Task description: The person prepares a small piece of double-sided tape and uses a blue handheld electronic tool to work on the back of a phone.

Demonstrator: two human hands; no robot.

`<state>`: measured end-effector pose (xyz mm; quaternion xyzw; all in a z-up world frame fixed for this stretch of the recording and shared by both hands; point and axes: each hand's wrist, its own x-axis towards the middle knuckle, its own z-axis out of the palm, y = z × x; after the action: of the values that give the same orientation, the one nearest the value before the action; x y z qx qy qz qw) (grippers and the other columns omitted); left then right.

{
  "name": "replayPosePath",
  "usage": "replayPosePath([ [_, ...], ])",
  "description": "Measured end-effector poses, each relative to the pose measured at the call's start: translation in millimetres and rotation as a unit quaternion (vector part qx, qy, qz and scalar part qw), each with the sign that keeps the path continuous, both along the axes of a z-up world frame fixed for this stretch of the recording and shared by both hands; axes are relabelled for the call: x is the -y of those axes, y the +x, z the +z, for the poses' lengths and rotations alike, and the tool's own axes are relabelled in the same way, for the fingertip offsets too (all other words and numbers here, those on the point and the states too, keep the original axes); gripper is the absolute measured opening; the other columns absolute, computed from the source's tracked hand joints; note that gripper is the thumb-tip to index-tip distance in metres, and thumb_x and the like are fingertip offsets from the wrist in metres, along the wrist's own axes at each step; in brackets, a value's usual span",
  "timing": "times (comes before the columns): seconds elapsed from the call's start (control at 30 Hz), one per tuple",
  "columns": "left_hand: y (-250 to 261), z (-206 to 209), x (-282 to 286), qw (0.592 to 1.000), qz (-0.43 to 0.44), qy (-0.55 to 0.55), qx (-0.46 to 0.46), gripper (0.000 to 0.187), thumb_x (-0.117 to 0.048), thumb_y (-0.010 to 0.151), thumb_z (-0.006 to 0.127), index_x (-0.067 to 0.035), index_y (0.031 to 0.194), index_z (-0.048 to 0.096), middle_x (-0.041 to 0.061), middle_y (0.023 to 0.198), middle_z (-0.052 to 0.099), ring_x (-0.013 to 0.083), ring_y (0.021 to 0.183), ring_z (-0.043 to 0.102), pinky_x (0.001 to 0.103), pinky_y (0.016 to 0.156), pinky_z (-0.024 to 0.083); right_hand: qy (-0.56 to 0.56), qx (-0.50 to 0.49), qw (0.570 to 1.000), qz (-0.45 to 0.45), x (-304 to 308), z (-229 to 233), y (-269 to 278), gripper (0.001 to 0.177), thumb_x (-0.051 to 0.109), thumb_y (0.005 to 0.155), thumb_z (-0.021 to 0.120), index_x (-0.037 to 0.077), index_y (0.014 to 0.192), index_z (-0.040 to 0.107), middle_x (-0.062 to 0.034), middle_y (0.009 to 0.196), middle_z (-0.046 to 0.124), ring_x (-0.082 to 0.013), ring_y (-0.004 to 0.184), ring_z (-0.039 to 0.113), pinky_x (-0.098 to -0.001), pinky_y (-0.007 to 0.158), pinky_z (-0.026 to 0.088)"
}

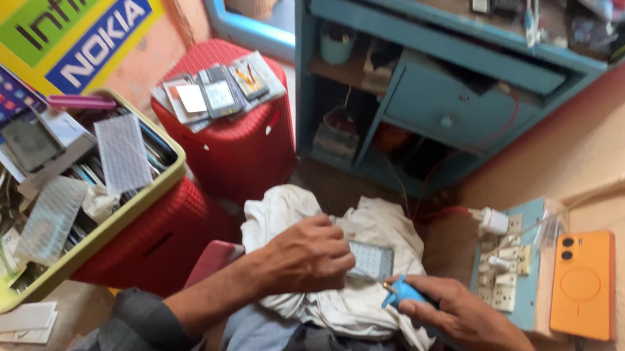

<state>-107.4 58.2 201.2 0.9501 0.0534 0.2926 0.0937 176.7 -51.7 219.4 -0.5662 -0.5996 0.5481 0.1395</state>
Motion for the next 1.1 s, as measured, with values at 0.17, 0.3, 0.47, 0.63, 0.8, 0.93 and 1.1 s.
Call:
replayPosePath([
  [0.17, -13, 7, 4, 0.999, 0.034, 0.017, 0.035, 0.024, -0.021, 0.07, 0.075, -0.011, 0.068, 0.053, 0.002, 0.067, 0.054, 0.0208, 0.068, 0.058, 0.037, 0.063, 0.048, -0.08, -0.003, 0.997, 0.0, 0, 8, 2, 0.051, 0.036, 0.091, 0.066, 0.01, 0.134, 0.071, -0.0035, 0.083, 0.069, -0.0129, 0.07, 0.056, -0.0295, 0.06, 0.048],
  [0.3, -19, 5, 5, 0.997, 0.061, 0.007, 0.052, 0.021, -0.017, 0.068, 0.074, -0.011, 0.066, 0.053, 0.001, 0.065, 0.054, 0.0191, 0.064, 0.057, 0.036, 0.059, 0.047, -0.053, -0.023, 0.998, 0.025, 3, 5, 3, 0.047, 0.039, 0.094, 0.065, 0.006, 0.128, 0.071, -0.0034, 0.084, 0.069, -0.0119, 0.073, 0.057, -0.0286, 0.062, 0.05],
  [0.47, -22, -1, -6, 0.995, 0.06, -0.015, 0.078, 0.03, -0.02, 0.078, 0.081, -0.013, 0.066, 0.054, 0.001, 0.062, 0.053, 0.0188, 0.058, 0.057, 0.037, 0.053, 0.047, -0.012, -0.026, 0.998, 0.057, 4, -8, 13, 0.046, 0.041, 0.096, 0.062, 0.005, 0.124, 0.071, -0.003, 0.089, 0.071, -0.0112, 0.078, 0.063, -0.0274, 0.066, 0.054],
  [0.63, -114, 30, -48, 0.952, 0.281, -0.026, 0.115, 0.013, -0.009, 0.073, 0.074, -0.007, 0.069, 0.062, 0.009, 0.069, 0.062, 0.0292, 0.065, 0.064, 0.042, 0.059, 0.052, -0.088, -0.016, 0.993, -0.077, 15, -7, 55, 0.048, 0.037, 0.092, 0.059, 0.011, 0.131, 0.068, -0.005, 0.091, 0.076, -0.0131, 0.079, 0.068, -0.0284, 0.066, 0.056],
  [0.8, -118, 16, -39, 0.957, 0.285, -0.057, 0.001, 0.008, -0.014, 0.081, 0.072, -0.008, 0.086, 0.072, 0.008, 0.078, 0.07, 0.0276, 0.071, 0.07, 0.042, 0.06, 0.055, -0.121, -0.083, 0.971, -0.191, 18, -4, 49, 0.049, 0.036, 0.094, 0.06, 0.01, 0.136, 0.065, -0.0075, 0.084, 0.071, -0.0148, 0.067, 0.064, -0.0285, 0.054, 0.053],
  [0.93, -128, -25, -47, 0.91, 0.354, -0.067, -0.207, 0.013, -0.023, 0.089, 0.069, -0.012, 0.087, 0.075, 0.006, 0.083, 0.074, 0.0259, 0.081, 0.073, 0.042, 0.068, 0.057, -0.126, -0.157, 0.956, -0.215, 22, -10, 36, 0.051, 0.034, 0.094, 0.059, 0.003, 0.134, 0.062, -0.0084, 0.083, 0.068, -0.0145, 0.068, 0.064, -0.0282, 0.054, 0.054],
  [1.1, -149, -41, -66, 0.746, 0.454, -0.115, -0.473, 0.015, -0.029, 0.088, 0.071, -0.018, 0.093, 0.08, 0.006, 0.092, 0.074, 0.0265, 0.091, 0.074, 0.041, 0.082, 0.059, -0.099, -0.239, 0.939, -0.228, 40, -37, 39, 0.055, 0.033, 0.094, 0.06, -0.003, 0.135, 0.061, -0.0081, 0.086, 0.068, -0.0147, 0.067, 0.063, -0.0272, 0.057, 0.053],
])
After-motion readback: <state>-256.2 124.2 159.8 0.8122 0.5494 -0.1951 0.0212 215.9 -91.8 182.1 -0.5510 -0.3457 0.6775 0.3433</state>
